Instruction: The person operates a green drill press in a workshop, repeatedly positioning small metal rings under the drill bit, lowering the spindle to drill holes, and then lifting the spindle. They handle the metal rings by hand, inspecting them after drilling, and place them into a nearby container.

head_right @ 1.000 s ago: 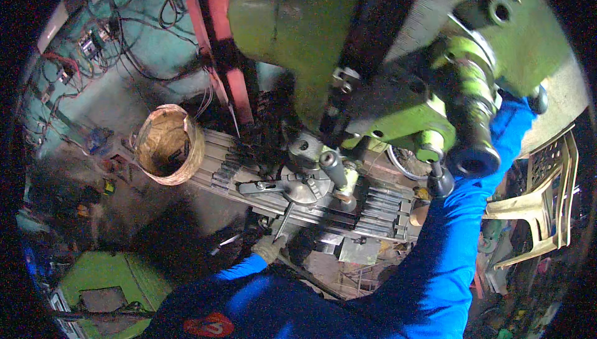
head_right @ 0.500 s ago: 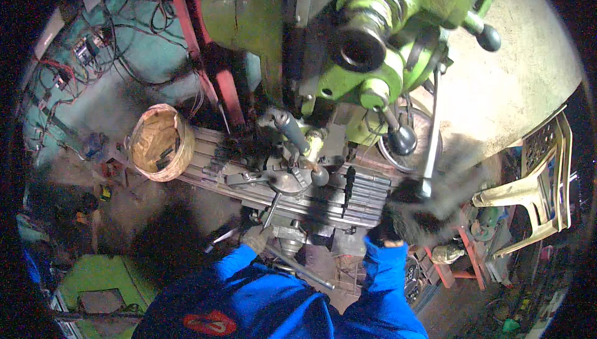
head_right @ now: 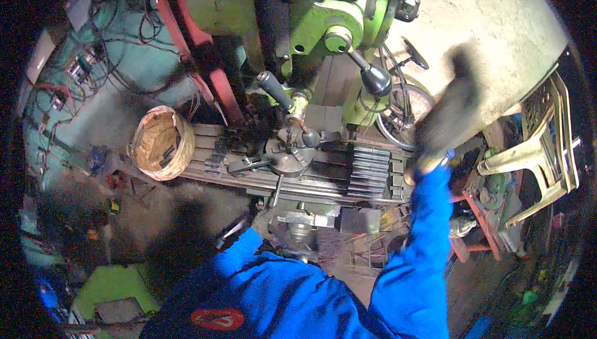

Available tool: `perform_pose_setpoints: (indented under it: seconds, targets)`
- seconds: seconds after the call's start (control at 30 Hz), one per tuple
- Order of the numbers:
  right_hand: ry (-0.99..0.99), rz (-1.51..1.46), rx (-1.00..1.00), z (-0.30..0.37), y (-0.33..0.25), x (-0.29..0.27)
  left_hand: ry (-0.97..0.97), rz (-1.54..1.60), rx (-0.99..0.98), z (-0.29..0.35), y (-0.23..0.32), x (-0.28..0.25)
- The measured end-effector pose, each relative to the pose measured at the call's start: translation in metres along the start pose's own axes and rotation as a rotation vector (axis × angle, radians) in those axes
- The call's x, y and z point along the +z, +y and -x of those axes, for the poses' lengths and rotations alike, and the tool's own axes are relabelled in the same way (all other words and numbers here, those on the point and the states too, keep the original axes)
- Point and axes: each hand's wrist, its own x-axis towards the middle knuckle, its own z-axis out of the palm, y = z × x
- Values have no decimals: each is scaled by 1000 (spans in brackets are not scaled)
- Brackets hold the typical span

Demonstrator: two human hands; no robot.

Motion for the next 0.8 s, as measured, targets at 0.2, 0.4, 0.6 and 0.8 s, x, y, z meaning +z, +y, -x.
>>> perform_pose_setpoints:
  seconds: [0.2,0.4,0.6,0.8]
  targets:
    - [-939,-1371,527,227,-138,-116,-367,369,-248,25,-6,-49]
    - [-1029,-1583,250,134,-365,-18,-431,331,-387,29,0,-82]
    - [-887,-1130,-13,133,-339,-47,-364,111,-295,-16,-1,-70]
    - [-735,-289,1047,224,-153,-115,-376,-15,-198,-48,-1,-68]
